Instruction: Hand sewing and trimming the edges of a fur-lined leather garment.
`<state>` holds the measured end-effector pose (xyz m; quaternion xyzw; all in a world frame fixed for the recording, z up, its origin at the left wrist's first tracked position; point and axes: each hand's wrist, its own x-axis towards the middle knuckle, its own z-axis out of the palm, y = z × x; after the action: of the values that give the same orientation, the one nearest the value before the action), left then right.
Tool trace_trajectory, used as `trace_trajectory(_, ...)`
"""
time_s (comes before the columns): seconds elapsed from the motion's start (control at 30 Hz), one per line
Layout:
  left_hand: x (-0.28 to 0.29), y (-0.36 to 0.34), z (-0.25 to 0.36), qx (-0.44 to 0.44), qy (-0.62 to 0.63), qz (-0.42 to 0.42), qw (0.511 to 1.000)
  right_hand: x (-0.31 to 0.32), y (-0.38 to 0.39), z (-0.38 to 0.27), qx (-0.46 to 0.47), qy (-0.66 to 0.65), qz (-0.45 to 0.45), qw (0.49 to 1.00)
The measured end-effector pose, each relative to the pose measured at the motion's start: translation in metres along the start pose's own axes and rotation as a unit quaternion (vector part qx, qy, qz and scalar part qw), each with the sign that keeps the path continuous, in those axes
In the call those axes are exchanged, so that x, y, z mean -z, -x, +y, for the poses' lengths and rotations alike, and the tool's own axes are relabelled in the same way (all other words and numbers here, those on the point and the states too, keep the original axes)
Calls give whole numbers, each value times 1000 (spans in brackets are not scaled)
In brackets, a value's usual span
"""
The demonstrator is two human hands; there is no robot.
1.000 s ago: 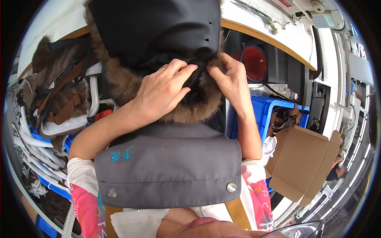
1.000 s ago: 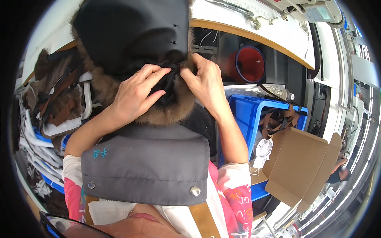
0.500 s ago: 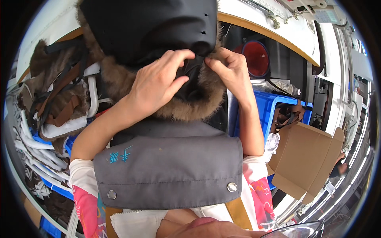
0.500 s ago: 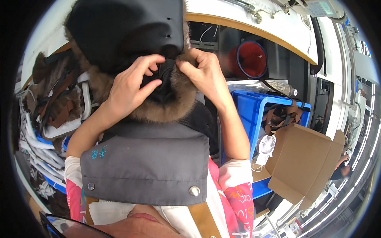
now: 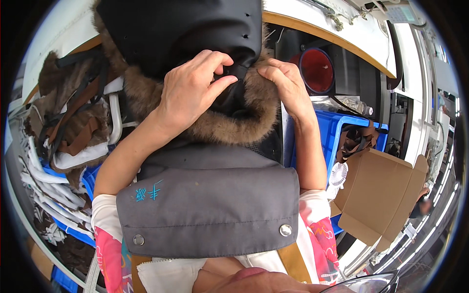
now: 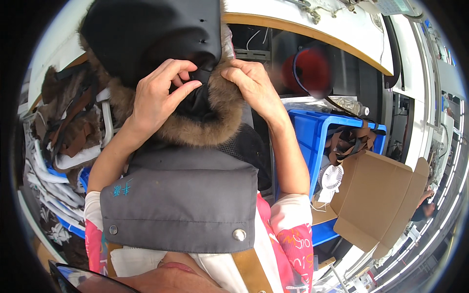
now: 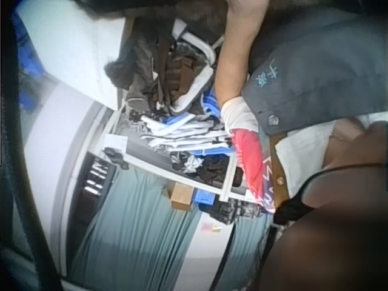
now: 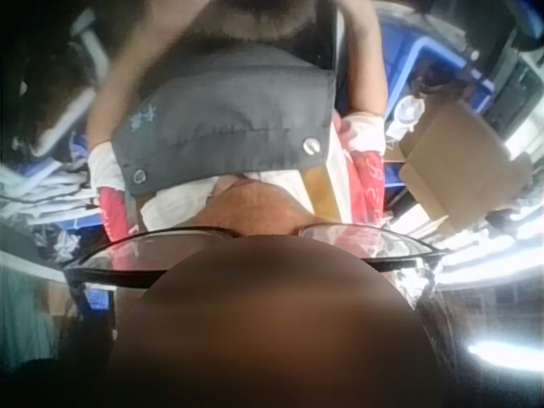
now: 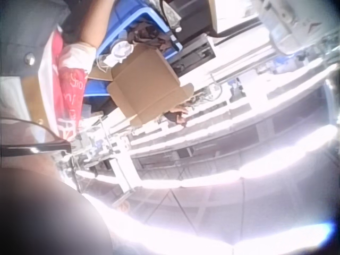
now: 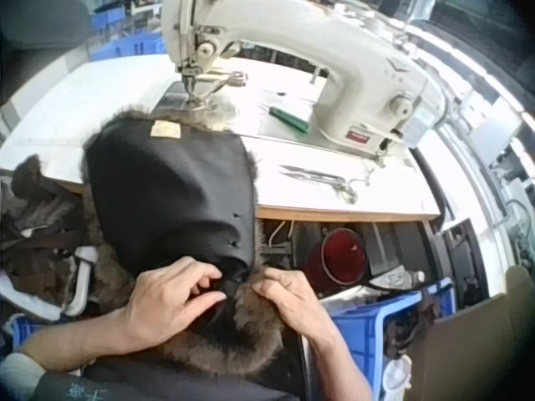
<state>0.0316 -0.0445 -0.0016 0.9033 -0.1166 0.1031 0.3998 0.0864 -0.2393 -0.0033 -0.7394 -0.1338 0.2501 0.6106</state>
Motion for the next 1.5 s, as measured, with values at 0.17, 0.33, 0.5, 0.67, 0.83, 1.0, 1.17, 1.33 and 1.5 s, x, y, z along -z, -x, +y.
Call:
trace_trajectory(0.17, -3, -3, 1, -12, 15, 19, 1000, 0, 2, -5, -14, 2, -3, 1000)
trace_trajectory(0.33, -10, -8, -2, -202, -143, 127, 960, -1, 6, -9, -7, 27, 5, 1000)
trace_trajectory(0.5, -9, -12, 8, -277, -268, 99, 917, -4, 8, -10, -1, 32, 21, 999)
trace_trajectory(0.67, -7, -21, 14, -334, -316, 59, 886, -5, 7, -9, 37, 61, 41, 997)
trace_trajectory(0.83, 1, -30, -1, -272, -200, 52, 940, -3, 4, -4, 29, 46, 22, 998)
trace_trajectory(1.0, 29, -20, 4, 72, 201, -26, 977, 1, 1, 3, 5, -11, 9, 1000)
trace_trajectory(1.17, 36, -2, 1, 173, 288, -56, 940, 4, 2, 5, 5, -10, 3, 1000)
trace_trajectory(1.33, 25, 4, 2, 68, 143, -53, 986, 3, 3, 3, -36, -32, -7, 999)
trace_trajectory(1.5, 1, -9, 2, -150, -40, 78, 985, 2, 5, 0, -18, -9, -3, 1000)
